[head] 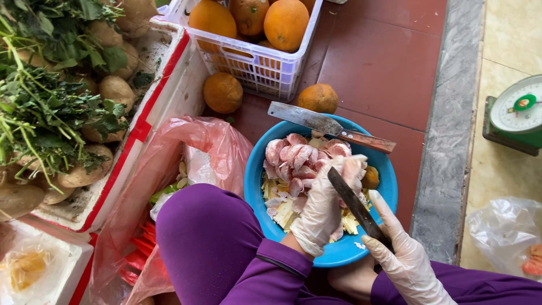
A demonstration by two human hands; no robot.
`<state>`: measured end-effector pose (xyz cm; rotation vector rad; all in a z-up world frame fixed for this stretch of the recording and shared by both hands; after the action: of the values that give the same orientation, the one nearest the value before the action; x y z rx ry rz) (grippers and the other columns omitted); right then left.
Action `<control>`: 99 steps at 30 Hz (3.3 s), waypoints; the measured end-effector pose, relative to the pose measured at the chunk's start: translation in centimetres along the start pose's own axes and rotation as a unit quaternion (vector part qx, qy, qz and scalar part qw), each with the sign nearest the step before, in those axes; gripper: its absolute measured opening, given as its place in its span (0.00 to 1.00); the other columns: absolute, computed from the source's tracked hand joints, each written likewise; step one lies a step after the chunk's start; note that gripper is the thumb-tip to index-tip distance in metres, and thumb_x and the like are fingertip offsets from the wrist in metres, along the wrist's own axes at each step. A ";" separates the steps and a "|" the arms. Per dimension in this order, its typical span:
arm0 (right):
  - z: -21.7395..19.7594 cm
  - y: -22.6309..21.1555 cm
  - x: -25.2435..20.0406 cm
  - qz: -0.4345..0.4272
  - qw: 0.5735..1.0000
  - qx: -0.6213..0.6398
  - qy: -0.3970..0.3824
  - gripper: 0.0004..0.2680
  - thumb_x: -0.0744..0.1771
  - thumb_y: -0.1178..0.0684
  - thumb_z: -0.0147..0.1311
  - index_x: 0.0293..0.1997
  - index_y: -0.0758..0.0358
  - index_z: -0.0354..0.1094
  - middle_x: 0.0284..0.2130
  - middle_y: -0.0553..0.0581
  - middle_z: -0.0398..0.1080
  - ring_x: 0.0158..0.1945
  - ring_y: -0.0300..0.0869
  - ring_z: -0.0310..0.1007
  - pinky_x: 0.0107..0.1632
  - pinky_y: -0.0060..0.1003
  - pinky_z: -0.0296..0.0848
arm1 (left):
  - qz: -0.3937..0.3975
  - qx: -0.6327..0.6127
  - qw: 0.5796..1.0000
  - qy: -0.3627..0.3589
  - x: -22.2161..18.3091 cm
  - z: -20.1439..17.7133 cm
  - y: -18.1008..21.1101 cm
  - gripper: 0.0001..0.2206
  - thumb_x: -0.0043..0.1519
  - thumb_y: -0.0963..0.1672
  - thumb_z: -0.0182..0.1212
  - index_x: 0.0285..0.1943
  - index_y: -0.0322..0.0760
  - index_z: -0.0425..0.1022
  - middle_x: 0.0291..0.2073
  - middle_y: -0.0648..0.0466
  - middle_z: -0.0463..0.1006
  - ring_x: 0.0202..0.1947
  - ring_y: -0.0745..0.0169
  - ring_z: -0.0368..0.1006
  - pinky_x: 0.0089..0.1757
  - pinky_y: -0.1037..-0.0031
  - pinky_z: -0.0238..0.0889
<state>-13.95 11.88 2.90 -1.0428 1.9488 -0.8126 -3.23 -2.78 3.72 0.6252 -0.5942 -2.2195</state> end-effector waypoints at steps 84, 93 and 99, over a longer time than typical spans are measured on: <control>-2.6 -0.4 -2.0 -0.142 0.890 0.433 0.013 0.28 0.67 0.46 0.56 0.77 0.56 0.49 0.25 0.55 0.76 0.18 0.34 0.65 0.18 0.27 0.65 | -0.014 -0.083 0.992 -0.095 1.3 0.7 3.0 0.31 0.56 0.37 0.51 0.74 0.29 0.62 0.65 0.40 0.68 0.63 0.49 0.66 0.65 0.64 0.57; -0.5 0.7 -1.5 -0.008 0.985 0.170 -0.002 0.35 0.62 0.60 0.61 0.79 0.44 0.50 0.21 0.53 0.67 0.22 0.37 0.59 0.28 0.28 0.57 | -0.046 -0.171 0.979 -0.101 1.2 0.8 2.1 0.29 0.60 0.38 0.51 0.75 0.31 0.60 0.59 0.39 0.71 0.46 0.42 0.76 0.44 0.59 0.75; -0.3 0.8 -0.4 0.001 0.975 0.223 -0.010 0.31 0.64 0.60 0.54 0.79 0.49 0.49 0.22 0.61 0.71 0.19 0.38 0.59 0.23 0.27 0.60 | -0.019 -0.225 0.972 -0.070 2.3 -0.3 0.9 0.19 0.68 0.44 0.57 0.65 0.25 0.68 0.44 0.42 0.77 0.39 0.56 0.77 0.42 0.71 0.75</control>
<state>-14.36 12.59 2.56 -0.7736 1.6411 -1.1666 -3.95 -5.17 3.43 0.2475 -0.1328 -2.3385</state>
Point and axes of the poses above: each hand's wrist, its own x-axis towards the middle knuckle, its own z-axis out of the palm, y = z × x, the point moved 6 cm from there along x, towards the middle knuckle
